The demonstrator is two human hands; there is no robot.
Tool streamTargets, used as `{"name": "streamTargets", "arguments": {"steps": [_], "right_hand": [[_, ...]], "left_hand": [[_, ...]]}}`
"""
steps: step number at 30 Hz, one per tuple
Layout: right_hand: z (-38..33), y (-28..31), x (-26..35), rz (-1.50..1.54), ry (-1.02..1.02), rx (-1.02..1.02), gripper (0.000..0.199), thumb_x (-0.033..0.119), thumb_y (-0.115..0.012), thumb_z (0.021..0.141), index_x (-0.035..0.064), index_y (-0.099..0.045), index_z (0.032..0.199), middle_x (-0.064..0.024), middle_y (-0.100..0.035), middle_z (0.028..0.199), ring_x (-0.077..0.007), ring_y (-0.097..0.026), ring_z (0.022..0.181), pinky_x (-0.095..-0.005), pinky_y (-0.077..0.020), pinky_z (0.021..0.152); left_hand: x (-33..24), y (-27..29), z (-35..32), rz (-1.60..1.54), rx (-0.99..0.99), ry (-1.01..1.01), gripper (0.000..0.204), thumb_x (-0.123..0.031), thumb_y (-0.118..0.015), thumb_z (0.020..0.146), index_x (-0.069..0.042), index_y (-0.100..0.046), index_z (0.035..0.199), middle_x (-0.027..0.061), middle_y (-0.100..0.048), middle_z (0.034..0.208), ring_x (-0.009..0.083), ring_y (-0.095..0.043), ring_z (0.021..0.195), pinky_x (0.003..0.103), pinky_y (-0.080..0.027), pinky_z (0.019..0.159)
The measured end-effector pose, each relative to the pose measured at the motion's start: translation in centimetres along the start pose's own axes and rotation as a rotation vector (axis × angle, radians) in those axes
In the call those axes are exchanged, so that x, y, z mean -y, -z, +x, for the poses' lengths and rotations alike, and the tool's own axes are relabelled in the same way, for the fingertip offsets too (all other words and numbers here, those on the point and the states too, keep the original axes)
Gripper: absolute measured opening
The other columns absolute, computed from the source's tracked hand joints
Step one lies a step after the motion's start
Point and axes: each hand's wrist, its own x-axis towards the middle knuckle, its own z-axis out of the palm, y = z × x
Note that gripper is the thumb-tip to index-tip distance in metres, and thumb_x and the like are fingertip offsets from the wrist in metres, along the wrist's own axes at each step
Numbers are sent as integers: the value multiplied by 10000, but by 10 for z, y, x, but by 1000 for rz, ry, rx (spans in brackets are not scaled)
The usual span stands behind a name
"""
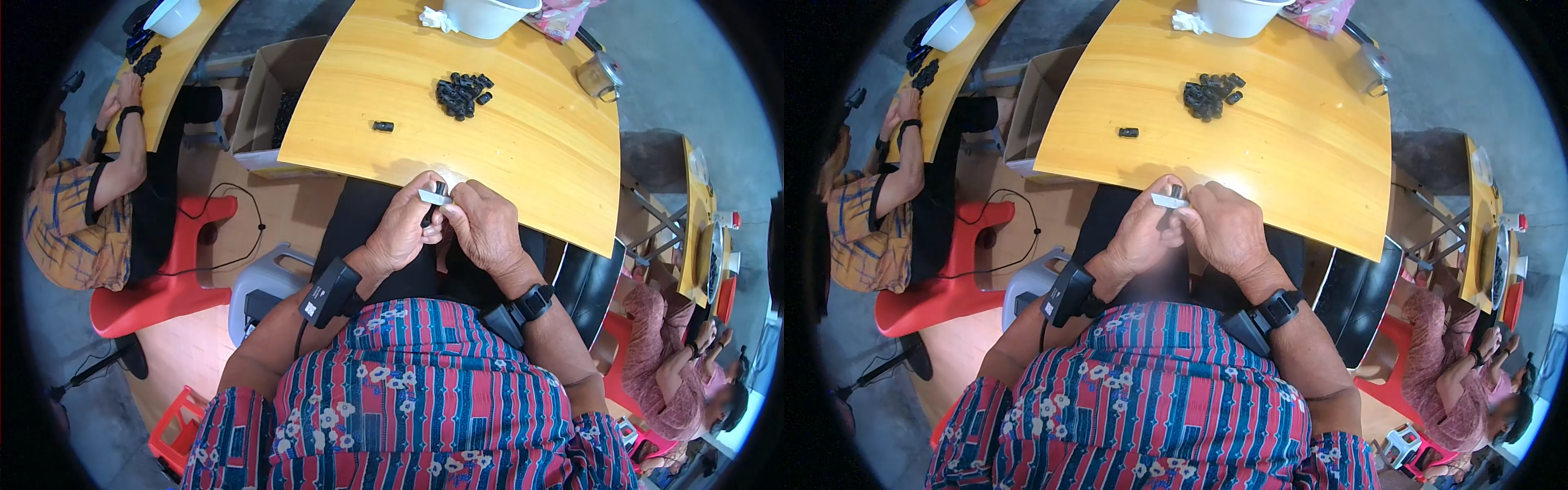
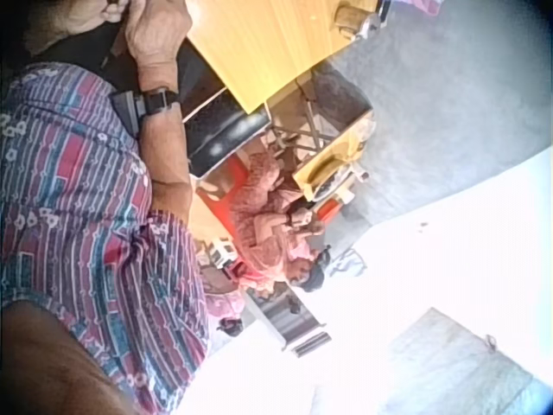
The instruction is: Trim excess material from small black rubber or plastic industrial components using a blade.
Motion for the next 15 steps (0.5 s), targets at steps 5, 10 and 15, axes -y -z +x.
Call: {"name": "streamTargets", "arguments": {"steps": [5, 10, 15], "right_hand": [[1, 1, 0, 7, -13, 23, 245, 304, -560, 894, 62, -546, 860, -125, -570, 783, -342, -594, 748, -425, -488, 662], [2, 0, 0, -6, -27, 26, 254, 312, -549, 901, 62, -547, 856, -124, -577, 788, -340, -599, 753, -427, -487, 663], [2, 1, 3, -26, -45, 39, 249, 309, -546, 901, 65, -547, 854, -124, -583, 791, -341, -602, 755, -429, -486, 661]], "left_hand": [[2, 2, 1, -5, 12, -2, 165, -299, -437, 989, -142, -476, 958, -57, -399, 755, 28, -354, 608, 176, -277, 498], [2, 2, 1, 5, -5, -6, 190, -335, -442, 992, -151, -480, 965, -62, -405, 765, 24, -357, 615, 171, -277, 499], [2, 4, 1, -6, 3, -5, 229, -375, -439, 996, -153, -484, 970, -63, -411, 771, 21, -363, 620, 167, -279, 500]]}}
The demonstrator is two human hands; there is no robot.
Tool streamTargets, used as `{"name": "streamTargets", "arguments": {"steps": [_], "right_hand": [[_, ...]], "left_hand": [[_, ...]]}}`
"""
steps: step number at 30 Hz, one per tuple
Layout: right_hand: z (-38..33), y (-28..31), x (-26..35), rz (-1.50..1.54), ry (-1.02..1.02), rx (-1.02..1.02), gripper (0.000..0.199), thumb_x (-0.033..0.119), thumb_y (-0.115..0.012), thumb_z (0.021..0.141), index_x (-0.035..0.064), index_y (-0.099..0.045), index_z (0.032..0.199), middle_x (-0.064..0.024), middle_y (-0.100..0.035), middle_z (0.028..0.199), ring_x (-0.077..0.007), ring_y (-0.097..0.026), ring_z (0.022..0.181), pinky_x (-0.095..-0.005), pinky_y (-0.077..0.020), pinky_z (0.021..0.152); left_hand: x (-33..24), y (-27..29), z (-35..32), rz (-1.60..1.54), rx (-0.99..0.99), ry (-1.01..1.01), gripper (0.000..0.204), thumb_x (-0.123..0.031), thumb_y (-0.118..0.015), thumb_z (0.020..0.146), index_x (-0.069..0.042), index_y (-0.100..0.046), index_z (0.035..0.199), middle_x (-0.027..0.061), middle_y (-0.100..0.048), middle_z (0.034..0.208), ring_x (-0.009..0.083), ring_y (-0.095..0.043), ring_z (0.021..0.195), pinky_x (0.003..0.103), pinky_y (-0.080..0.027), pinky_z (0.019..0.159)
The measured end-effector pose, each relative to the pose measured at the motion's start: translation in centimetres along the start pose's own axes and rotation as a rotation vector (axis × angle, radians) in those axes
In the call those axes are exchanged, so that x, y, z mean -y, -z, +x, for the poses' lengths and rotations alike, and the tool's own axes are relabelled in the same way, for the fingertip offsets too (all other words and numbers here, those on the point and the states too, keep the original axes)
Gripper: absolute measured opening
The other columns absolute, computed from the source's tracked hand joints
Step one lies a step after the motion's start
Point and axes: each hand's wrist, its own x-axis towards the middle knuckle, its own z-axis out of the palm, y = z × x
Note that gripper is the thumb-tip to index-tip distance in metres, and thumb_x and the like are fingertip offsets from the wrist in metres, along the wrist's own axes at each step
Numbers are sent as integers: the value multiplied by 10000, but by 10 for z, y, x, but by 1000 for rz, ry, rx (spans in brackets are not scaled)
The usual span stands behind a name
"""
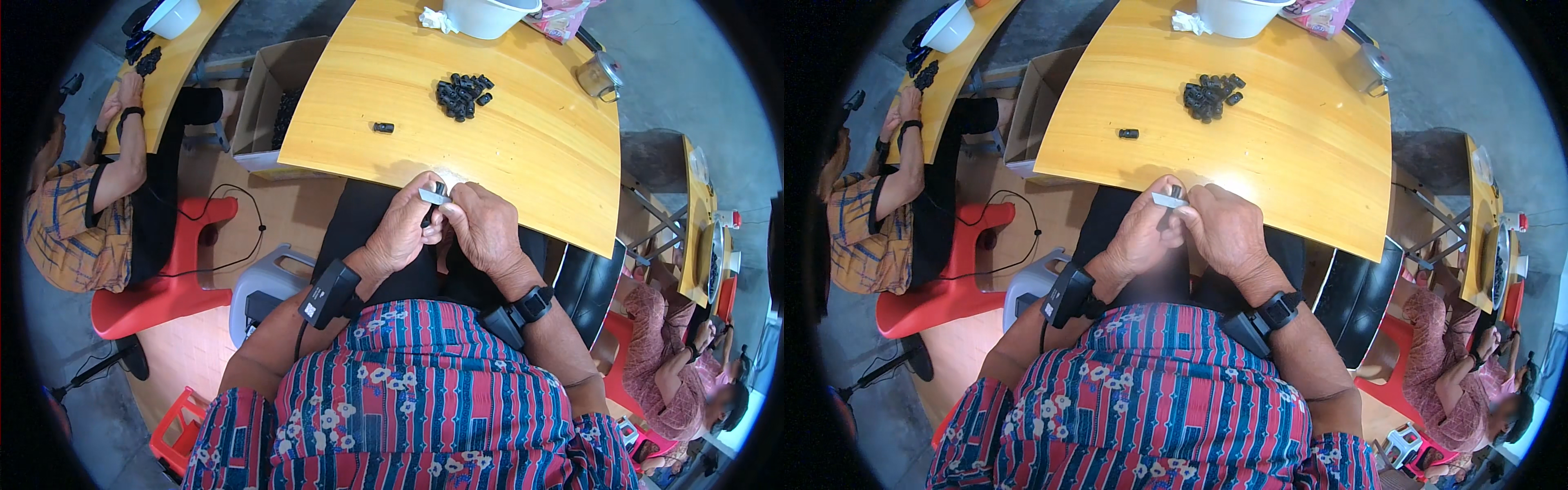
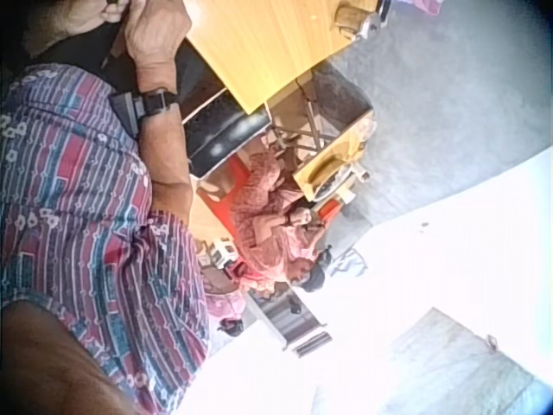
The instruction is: Trim excess material from small black rubber or plastic industrial components using a blade.
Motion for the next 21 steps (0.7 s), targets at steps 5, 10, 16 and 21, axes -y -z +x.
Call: {"name": "streamTargets", "arguments": {"steps": [5, 10, 16, 21], "right_hand": [[0, -1, 1, 0, -5, 6, 237, 300, -546, 898, 68, -546, 849, -124, -587, 786, -342, -602, 748, -433, -485, 656], [0, -6, -1, -8, -6, -22, 245, 301, -535, 911, 68, -549, 838, -134, -577, 765, -349, -596, 733, -425, -479, 641], [1, -4, 5, -9, -50, -22, 256, 305, -533, 915, 64, -553, 830, -139, -585, 762, -358, -596, 736, -431, -477, 643], [4, -5, 1, 28, -134, -5, 268, 314, -522, 922, 66, -561, 828, -147, -601, 775, -361, -600, 762, -445, -474, 668]], "left_hand": [[-1, 0, -1, 19, 7, 7, 240, -389, -437, 997, -155, -489, 975, -63, -420, 776, 19, -362, 619, 164, -283, 503], [-1, 0, 0, -32, 1, 5, 178, -333, -446, 992, -162, -496, 978, -65, -427, 778, 24, -363, 623, 179, -283, 509], [0, -1, -1, -27, -8, -5, 188, -323, -417, 1004, -153, -497, 993, -55, -429, 773, 40, -375, 631, 187, -292, 528], [1, -7, -3, -24, -33, 44, 208, -326, -401, 1010, -137, -487, 1022, -41, -430, 767, 55, -378, 625, 187, -297, 531]]}}
